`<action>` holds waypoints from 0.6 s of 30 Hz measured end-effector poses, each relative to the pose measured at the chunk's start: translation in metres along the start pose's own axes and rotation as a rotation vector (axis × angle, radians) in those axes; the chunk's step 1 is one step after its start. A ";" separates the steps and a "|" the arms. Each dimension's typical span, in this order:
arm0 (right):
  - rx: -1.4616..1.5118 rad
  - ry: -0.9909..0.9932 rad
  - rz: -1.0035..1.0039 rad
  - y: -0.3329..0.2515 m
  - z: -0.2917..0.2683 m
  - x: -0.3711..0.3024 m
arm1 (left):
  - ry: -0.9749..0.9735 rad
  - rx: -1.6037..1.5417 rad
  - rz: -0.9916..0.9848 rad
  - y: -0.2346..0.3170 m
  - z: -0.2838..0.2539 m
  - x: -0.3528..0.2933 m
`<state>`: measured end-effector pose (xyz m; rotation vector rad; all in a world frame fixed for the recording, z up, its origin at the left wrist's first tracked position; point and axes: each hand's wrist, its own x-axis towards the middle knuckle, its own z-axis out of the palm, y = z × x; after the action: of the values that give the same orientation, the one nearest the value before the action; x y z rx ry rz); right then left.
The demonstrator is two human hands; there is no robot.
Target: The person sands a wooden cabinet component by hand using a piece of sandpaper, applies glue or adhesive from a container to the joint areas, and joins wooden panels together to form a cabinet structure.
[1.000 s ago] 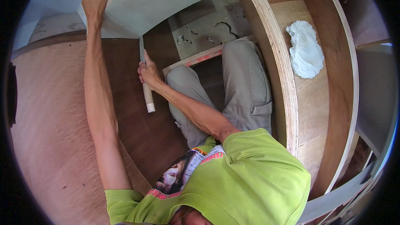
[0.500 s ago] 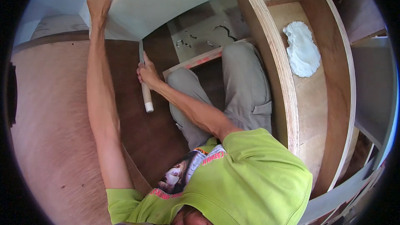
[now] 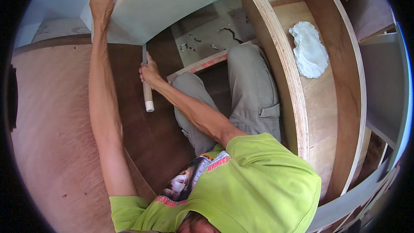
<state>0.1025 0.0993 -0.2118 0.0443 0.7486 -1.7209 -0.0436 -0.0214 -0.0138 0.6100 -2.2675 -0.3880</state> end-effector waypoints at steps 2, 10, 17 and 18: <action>0.031 0.010 -0.013 0.001 0.002 -0.009 | 0.022 -0.008 0.016 -0.005 -0.001 -0.003; 0.039 0.000 0.014 -0.005 0.003 0.004 | 0.020 -0.010 0.002 0.001 -0.002 -0.005; 0.046 0.202 -0.189 -0.026 -0.058 -0.008 | 0.021 0.005 0.040 -0.001 0.003 -0.001; 0.045 0.182 -0.191 -0.032 -0.066 -0.014 | 0.009 -0.004 0.012 -0.003 0.001 -0.003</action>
<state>0.0551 0.1476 -0.2442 0.1669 0.8701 -1.9341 -0.0416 -0.0221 -0.0173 0.5946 -2.2607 -0.3832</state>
